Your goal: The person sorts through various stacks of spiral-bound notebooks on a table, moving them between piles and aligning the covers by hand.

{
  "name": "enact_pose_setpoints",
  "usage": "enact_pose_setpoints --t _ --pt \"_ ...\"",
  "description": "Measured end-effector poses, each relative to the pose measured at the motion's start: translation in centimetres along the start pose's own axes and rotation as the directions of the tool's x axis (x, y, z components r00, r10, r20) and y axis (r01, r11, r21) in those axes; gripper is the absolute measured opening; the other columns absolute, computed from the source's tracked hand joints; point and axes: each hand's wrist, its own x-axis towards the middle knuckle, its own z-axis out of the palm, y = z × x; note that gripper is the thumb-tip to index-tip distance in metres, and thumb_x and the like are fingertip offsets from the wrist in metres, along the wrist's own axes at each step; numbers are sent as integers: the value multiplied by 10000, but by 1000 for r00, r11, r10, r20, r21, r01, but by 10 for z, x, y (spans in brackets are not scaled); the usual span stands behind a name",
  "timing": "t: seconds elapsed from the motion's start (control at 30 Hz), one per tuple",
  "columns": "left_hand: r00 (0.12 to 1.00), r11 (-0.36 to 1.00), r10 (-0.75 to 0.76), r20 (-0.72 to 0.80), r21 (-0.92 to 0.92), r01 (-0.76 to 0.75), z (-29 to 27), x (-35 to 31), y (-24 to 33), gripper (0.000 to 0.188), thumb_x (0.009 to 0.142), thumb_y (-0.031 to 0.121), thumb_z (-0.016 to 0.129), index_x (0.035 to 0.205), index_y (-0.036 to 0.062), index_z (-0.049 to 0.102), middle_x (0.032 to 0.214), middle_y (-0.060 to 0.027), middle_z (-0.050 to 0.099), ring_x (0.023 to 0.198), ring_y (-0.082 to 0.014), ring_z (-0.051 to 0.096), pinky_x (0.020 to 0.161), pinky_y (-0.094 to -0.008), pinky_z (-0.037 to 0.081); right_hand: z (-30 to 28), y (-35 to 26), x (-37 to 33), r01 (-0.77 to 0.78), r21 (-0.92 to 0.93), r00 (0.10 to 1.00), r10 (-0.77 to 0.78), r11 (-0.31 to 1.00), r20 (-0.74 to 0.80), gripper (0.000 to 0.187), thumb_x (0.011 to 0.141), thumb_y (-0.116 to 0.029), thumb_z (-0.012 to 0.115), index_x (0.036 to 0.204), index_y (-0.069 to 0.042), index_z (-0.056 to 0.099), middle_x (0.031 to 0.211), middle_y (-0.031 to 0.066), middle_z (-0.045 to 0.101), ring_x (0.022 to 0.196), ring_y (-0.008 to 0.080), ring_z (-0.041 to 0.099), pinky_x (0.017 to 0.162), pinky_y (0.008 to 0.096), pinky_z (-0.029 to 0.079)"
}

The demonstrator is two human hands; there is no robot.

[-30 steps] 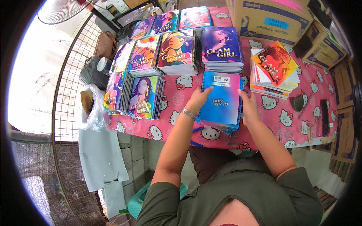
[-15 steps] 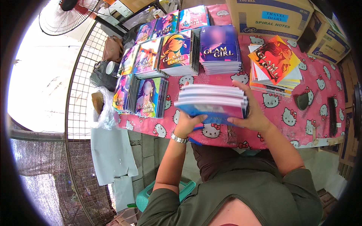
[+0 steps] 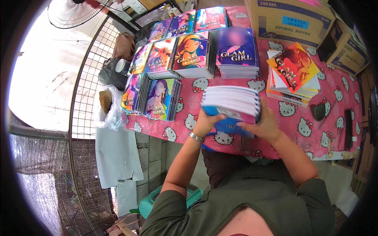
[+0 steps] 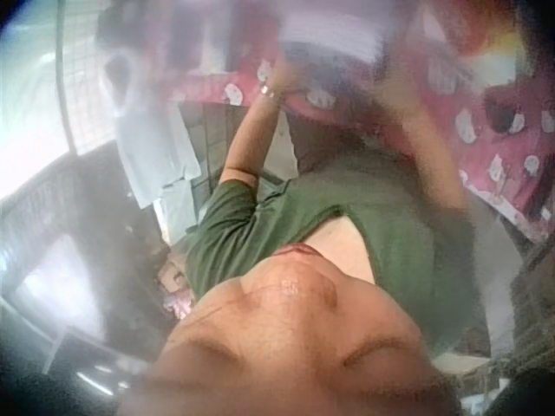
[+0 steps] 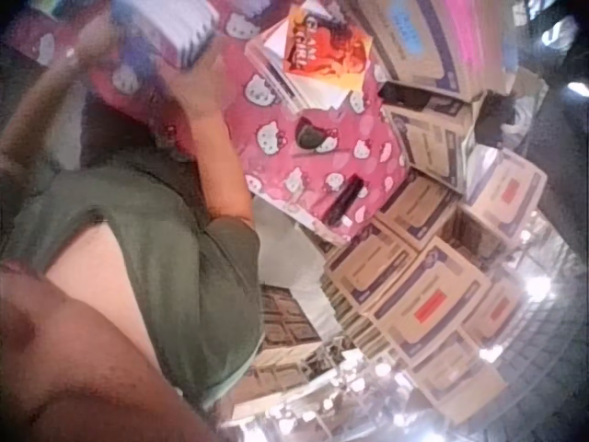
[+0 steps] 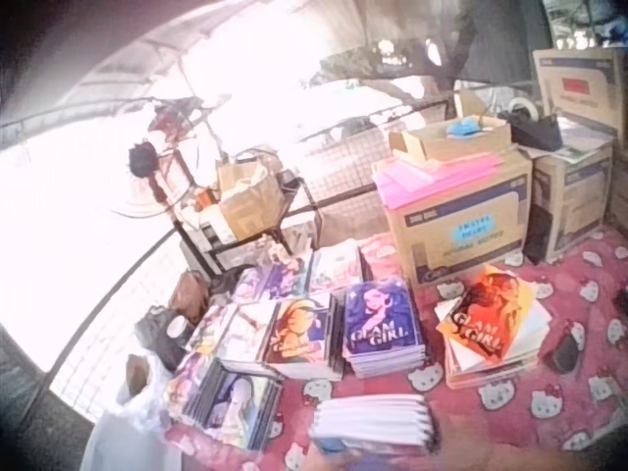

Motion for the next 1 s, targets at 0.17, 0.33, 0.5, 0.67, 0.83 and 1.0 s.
enact_pose_setpoints --t 0.17,0.33,0.5,0.67,0.83,1.0 --pt "989 554 125 77 -832 -5 14 -41 -21 675 841 299 799 1374 26 487 1339 -126 583 1219 -238 575 1028 -430 480 -12 -71 37 -251 519 955 121 817 271 601 887 -586 635 1168 -63 541 953 131 677 840 285 688 770 403 555" --pt "988 392 119 99 -919 45 56 -82 -1 691 834 341 796 1364 18 491 1326 -120 588 1203 -236 580 1019 -422 483 51 -40 -55 -717 580 648 -63 -388 759 735 897 -605 613 1354 -66 407 1246 119 523 1102 234 567 943 405 479" --pt "995 457 87 39 -889 -5 60 -104 22 711 828 383 794 1355 11 496 1312 -113 593 1188 -234 585 1011 -414 486 38 -100 -71 -907 312 385 -254 -285 887 963 820 -604 703 1502 -51 309 1468 128 429 1325 232 469 1079 431 406" --pt "986 686 76 -151 -709 -162 30 -112 55 733 821 425 792 1345 4 500 1298 -107 598 1173 -232 590 1003 -406 490 47 -90 -67 -900 435 435 -84 -28 896 897 809 -513 769 1464 -38 383 1387 120 520 1288 218 496 1068 395 410" --pt "904 938 109 -413 -259 -232 -20 -111 78 758 815 467 790 1336 -3 504 1285 -100 602 1158 -230 595 995 -398 493 47 -67 -18 -607 629 785 246 486 568 763 735 -326 884 1314 -30 483 1221 82 602 1103 212 584 970 363 456" --pt "895 943 314 -317 -1 -332 -75 -87 38 696 703 -43 830 1318 -8 508 1168 -106 654 1087 -207 625 944 -363 518 78 -5 40 111 158 967 -143 981 212 858 629 -253 938 1299 -36 448 1143 132 619 1007 318 631 912 393 503"
